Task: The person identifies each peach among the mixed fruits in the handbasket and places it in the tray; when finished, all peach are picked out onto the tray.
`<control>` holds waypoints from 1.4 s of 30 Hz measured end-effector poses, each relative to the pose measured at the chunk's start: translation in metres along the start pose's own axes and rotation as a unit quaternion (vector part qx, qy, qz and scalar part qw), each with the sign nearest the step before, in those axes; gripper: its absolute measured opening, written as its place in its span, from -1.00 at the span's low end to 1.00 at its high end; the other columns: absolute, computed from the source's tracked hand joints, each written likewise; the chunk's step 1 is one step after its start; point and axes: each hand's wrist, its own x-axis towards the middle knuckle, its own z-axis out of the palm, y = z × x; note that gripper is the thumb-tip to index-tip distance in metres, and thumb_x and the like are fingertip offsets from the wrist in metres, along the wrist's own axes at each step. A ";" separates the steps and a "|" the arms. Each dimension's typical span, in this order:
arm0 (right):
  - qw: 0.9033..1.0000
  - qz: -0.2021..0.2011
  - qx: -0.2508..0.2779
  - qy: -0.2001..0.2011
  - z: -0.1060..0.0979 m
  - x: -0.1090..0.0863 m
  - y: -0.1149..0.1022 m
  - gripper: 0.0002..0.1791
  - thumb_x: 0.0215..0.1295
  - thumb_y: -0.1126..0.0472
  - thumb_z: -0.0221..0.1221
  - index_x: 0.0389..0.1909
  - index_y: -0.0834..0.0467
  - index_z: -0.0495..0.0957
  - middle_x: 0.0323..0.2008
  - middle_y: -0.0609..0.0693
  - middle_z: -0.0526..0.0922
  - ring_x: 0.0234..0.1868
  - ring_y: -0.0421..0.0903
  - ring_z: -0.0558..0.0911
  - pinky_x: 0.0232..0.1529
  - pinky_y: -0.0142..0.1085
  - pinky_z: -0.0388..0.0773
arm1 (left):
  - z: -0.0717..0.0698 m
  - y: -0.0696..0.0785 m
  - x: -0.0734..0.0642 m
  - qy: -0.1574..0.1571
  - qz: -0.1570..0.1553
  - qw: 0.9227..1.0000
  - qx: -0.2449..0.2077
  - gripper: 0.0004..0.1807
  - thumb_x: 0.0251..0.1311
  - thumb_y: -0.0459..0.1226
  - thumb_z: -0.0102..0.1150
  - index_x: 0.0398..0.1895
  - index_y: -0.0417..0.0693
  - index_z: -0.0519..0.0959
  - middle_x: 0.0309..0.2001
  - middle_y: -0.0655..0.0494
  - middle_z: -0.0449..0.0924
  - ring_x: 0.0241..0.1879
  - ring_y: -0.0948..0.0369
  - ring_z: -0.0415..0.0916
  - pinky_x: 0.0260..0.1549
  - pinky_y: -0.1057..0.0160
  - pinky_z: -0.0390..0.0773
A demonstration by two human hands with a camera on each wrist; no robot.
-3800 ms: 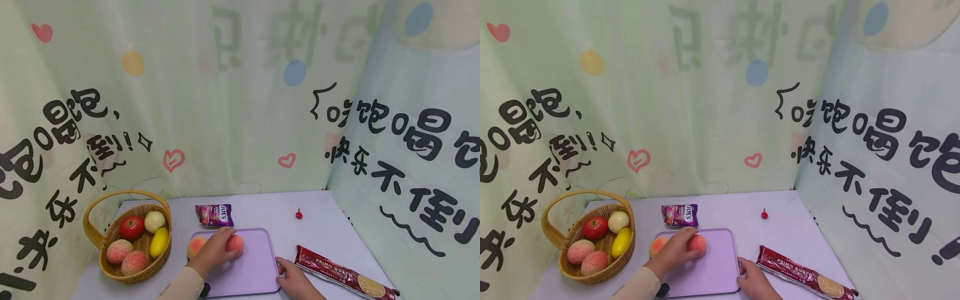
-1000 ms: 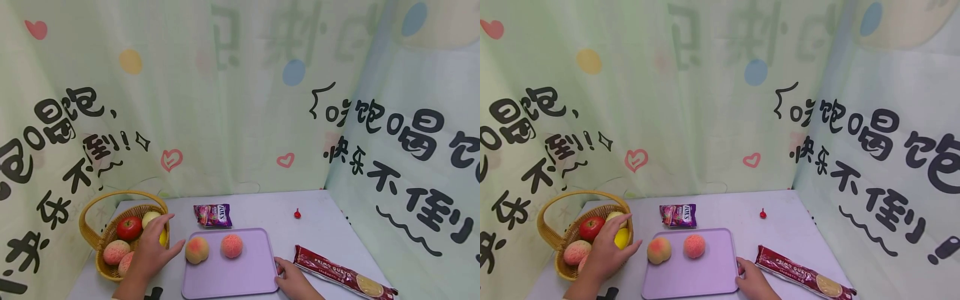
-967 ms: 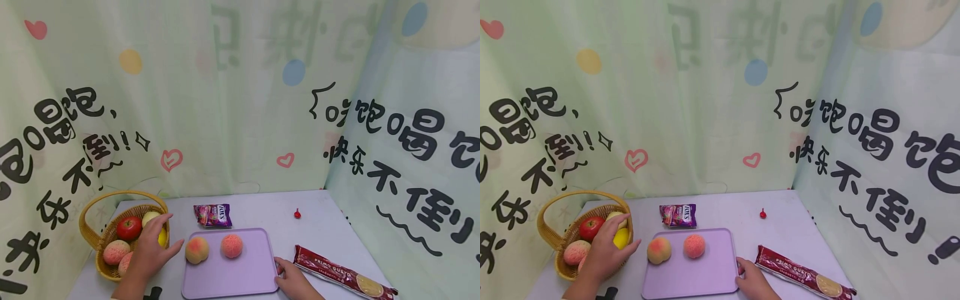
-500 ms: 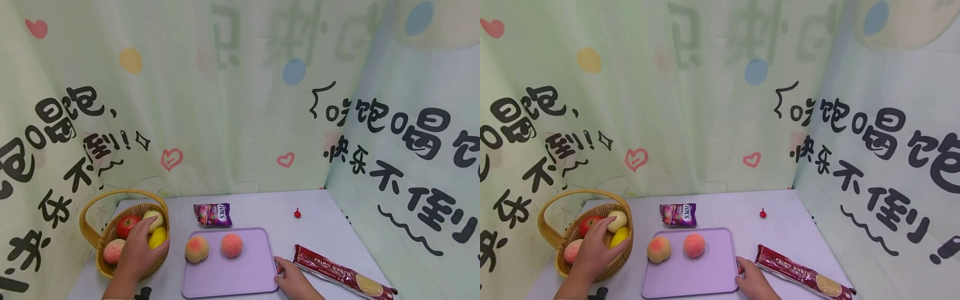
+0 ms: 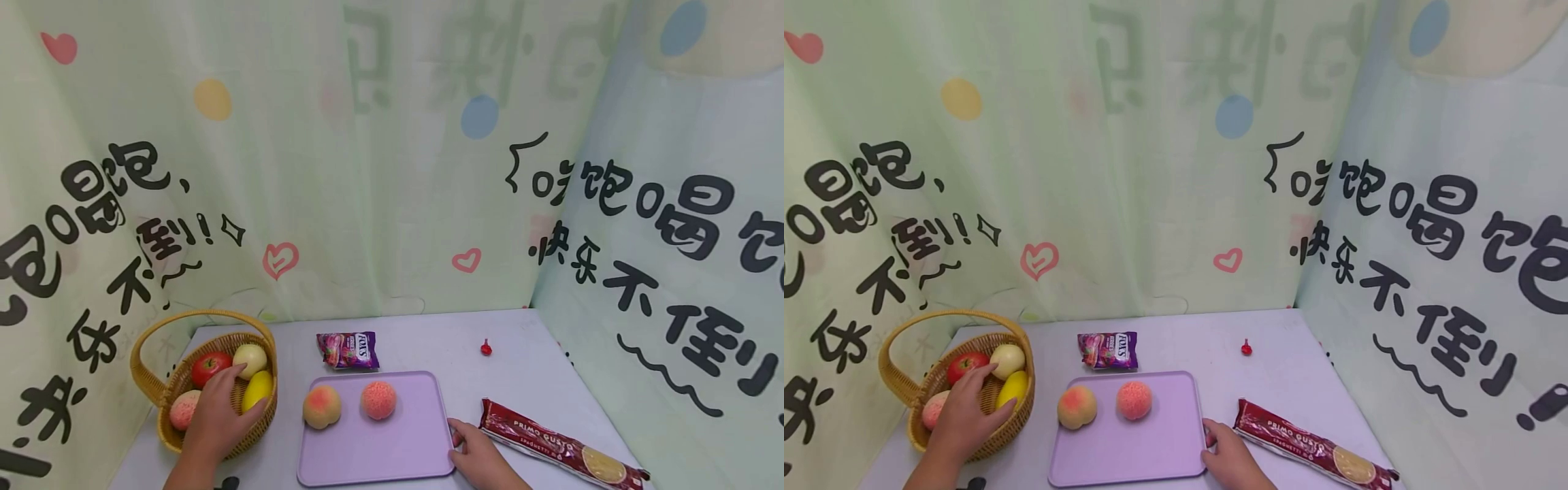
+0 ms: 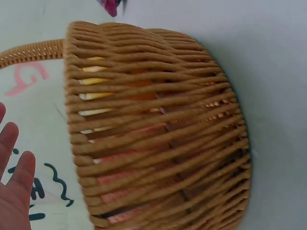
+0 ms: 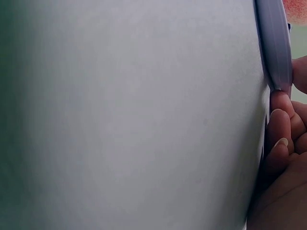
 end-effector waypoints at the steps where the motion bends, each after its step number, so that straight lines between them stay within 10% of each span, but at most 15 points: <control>1: 1.000 -0.001 0.000 0.000 0.000 0.000 0.000 -0.30 0.30 0.28 0.29 0.42 0.39 0.33 -0.23 -0.01 0.52 -0.24 -0.08 0.47 -0.35 -0.34 0.48 | 0.000 -0.001 0.000 -0.007 -0.005 1.000 0.001 -0.14 0.05 -0.02 0.55 0.34 -0.23 0.39 0.27 -0.26 0.45 0.25 -0.18 0.35 0.24 -0.36 0.43; 42: 1.000 0.006 0.006 0.000 0.000 -0.001 -0.001 -0.30 0.30 0.26 0.29 0.43 0.39 0.33 -0.22 -0.01 0.52 -0.26 -0.08 0.46 -0.37 -0.32 0.48 | -0.004 -0.039 -0.007 -0.146 -0.129 0.981 0.013 0.04 0.19 0.21 0.33 0.43 -0.44 0.25 0.38 -0.48 0.34 0.33 -0.38 0.32 0.31 -0.39 0.34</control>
